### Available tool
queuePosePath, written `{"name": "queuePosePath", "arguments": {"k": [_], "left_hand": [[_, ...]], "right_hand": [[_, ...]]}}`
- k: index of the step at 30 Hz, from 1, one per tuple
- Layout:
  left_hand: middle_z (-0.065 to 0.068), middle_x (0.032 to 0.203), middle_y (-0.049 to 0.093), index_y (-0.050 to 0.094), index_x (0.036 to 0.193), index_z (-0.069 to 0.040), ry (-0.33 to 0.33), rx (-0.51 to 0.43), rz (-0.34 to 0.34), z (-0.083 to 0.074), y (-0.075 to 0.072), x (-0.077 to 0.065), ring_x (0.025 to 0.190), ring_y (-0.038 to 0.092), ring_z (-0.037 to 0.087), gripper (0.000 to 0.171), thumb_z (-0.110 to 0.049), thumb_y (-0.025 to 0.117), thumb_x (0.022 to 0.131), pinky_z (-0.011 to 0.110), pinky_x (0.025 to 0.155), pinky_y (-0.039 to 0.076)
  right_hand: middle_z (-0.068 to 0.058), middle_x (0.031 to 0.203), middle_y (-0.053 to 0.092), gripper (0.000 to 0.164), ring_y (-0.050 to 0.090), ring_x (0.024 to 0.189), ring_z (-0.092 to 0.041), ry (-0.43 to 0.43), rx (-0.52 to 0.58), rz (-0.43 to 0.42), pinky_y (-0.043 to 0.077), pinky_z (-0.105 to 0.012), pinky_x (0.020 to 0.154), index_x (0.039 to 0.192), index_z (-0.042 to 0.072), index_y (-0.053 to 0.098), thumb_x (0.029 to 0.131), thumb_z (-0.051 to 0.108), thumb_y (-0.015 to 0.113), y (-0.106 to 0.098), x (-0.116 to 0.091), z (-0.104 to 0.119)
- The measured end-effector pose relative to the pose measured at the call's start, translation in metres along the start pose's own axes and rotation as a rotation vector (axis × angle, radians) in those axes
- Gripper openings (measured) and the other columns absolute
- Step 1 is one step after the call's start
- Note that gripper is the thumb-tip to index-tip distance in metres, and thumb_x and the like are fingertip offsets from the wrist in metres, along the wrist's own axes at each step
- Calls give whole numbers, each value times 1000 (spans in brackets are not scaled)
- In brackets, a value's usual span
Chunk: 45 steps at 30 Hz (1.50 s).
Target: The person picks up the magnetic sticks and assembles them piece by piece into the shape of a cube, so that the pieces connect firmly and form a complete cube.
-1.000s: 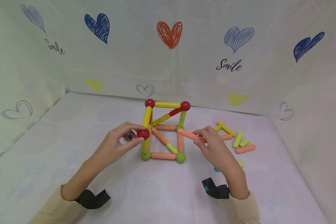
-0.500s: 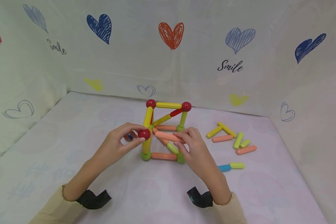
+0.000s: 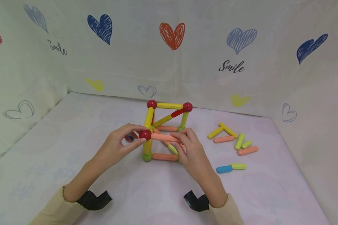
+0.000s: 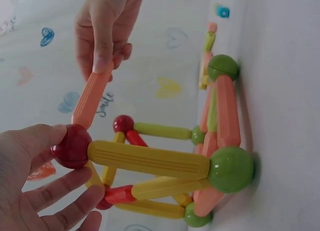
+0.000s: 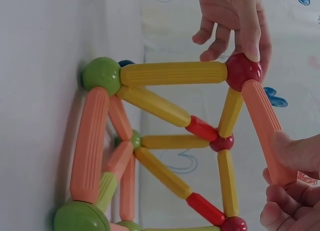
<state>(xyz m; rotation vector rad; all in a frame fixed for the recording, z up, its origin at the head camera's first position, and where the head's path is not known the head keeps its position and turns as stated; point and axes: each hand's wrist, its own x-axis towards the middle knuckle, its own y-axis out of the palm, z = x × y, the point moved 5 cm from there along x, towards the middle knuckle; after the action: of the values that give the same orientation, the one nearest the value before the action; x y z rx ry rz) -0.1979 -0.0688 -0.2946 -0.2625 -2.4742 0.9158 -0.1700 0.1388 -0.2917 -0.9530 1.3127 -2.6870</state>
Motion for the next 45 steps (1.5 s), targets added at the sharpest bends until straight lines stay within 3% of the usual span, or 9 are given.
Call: {"name": "queuePosePath", "arguments": {"k": [9,20,24,32,39,42,45], "left_hand": [[-7,103,63,61,115,-20,-6,20,0,0,0,0,87,58,14,35,-25,71,82,26,70,49],[-5,101,61,57,125,-25,1,9,42,4,-9,2,88,58,11,38,-26,65,87,27,73,51],[-1,102,62,57,126,-23,-41,-19,21,21,-19,6,86,57,11,33,-24,58,92,29,74,52],[7,106,63,60,121,-18,-253,-4,76,76,-27,10,91,59,23,29,-21,58,92,34,75,51],[9,93,61,52,128,-11,-414,23,207,115,-7,6,80,56,21,42,-25,61,89,27,66,43],[8,84,57,48,131,-8,-432,42,251,123,4,4,72,51,18,51,-30,63,88,26,62,40],[5,77,54,45,133,-8,-422,69,252,127,11,3,67,47,16,57,-33,65,86,26,60,38]], "right_hand": [[-5,98,55,30,46,74,-6,-13,26,-66,45,-13,60,109,4,65,79,5,70,-2,0,3],[-4,99,55,34,44,73,-6,-37,44,-42,41,-14,57,111,5,65,78,3,71,-2,0,2],[-3,100,55,34,45,74,-6,-36,47,-28,43,-16,58,112,5,65,78,2,71,-3,0,1],[-3,101,56,35,46,75,-7,-24,52,-10,44,-18,57,113,6,65,79,2,70,-2,1,0],[-3,101,56,34,46,76,-7,-15,52,-6,43,-15,57,113,6,64,79,2,70,-2,0,-1],[-3,102,56,34,45,76,-7,-11,47,0,43,-15,57,113,6,64,80,2,70,-2,0,-1],[-3,102,55,34,45,76,-6,-12,39,5,43,-16,57,114,6,64,80,3,70,-3,0,0]]}}
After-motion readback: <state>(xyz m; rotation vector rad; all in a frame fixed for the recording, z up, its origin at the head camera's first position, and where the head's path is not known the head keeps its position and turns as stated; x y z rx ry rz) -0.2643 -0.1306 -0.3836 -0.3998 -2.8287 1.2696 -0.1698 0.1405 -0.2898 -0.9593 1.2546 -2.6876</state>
